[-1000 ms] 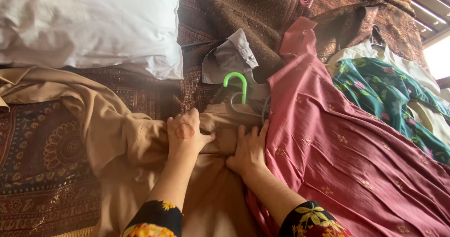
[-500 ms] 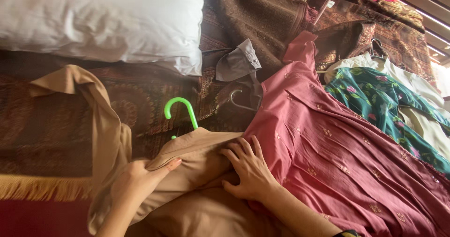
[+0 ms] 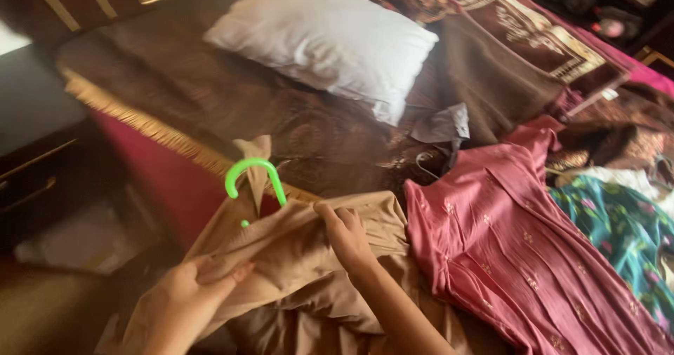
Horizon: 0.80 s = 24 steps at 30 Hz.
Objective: The person picks up shirts from a bed, places them on hangers, and hangs them in a wardrobe. The person handles a teal shirt, a light green shirt, and a beige shirt, placing each on a hanger and then hanging it on a rod inside the wardrobe.
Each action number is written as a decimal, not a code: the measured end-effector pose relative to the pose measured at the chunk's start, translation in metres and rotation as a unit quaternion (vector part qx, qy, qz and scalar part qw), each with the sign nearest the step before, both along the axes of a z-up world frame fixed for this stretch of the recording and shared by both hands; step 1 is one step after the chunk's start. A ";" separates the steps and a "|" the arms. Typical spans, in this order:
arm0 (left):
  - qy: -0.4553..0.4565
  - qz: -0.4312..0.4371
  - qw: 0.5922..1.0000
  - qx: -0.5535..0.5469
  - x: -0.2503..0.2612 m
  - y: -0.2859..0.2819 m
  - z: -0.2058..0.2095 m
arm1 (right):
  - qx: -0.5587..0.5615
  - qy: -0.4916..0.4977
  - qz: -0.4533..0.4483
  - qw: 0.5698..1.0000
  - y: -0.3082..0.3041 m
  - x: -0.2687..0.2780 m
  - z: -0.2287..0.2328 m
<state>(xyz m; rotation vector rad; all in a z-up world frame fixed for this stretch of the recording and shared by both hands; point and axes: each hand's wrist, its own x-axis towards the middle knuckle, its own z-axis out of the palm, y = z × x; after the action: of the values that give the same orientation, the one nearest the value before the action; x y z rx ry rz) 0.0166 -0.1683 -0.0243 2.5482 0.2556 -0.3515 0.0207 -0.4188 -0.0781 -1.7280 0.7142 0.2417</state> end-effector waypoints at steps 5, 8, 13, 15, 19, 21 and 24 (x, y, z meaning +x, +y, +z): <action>-0.004 0.102 0.995 -0.004 -0.025 0.073 0.052 | 0.148 -0.141 0.080 0.976 0.065 -0.017 0.068; -0.047 0.135 0.989 -0.019 -0.038 0.118 0.082 | 0.151 -0.153 0.132 0.968 0.116 -0.028 0.115; -0.168 0.134 0.975 -0.057 -0.051 0.211 0.134 | -0.060 -0.199 0.256 0.944 0.220 -0.048 0.185; -0.208 0.099 0.973 -0.031 -0.058 0.249 0.166 | -0.166 -0.250 0.298 0.906 0.263 -0.065 0.210; -0.204 0.116 0.972 0.012 -0.062 0.322 0.243 | -0.207 -0.354 0.363 0.837 0.354 -0.065 0.267; -0.212 0.135 0.968 0.022 -0.082 0.349 0.276 | -0.042 -0.400 0.413 0.817 0.392 -0.064 0.299; -0.214 0.152 0.963 0.054 -0.121 0.378 0.322 | 0.235 -0.336 0.486 0.772 0.438 -0.079 0.349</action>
<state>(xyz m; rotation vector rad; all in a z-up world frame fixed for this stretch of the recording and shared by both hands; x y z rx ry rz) -0.1043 0.2097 0.2975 2.5591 0.5002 0.3372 -0.0582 0.0193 0.2706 -1.3886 -0.7745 0.4227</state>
